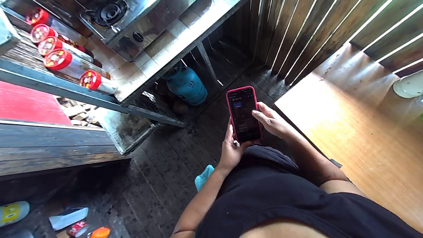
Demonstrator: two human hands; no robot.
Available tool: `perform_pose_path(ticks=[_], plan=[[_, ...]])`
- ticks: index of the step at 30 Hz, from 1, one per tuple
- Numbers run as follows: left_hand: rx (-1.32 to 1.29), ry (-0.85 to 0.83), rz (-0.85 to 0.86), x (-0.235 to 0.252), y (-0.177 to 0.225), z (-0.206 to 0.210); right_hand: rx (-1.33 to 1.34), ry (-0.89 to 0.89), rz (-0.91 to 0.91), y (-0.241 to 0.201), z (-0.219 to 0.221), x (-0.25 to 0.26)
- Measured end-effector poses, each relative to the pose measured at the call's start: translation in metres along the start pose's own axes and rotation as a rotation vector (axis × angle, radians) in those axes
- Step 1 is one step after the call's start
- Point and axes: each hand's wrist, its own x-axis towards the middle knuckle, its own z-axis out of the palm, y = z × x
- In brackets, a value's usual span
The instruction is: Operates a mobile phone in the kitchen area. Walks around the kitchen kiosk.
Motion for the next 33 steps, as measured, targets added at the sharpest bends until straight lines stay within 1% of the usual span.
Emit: perform_pose_path(ticks=[33], plan=[[0.026,0.033,0.0,-0.0006,-0.0024,-0.0033,0.02,-0.009,0.012,-0.0014,0.005,0.0057]])
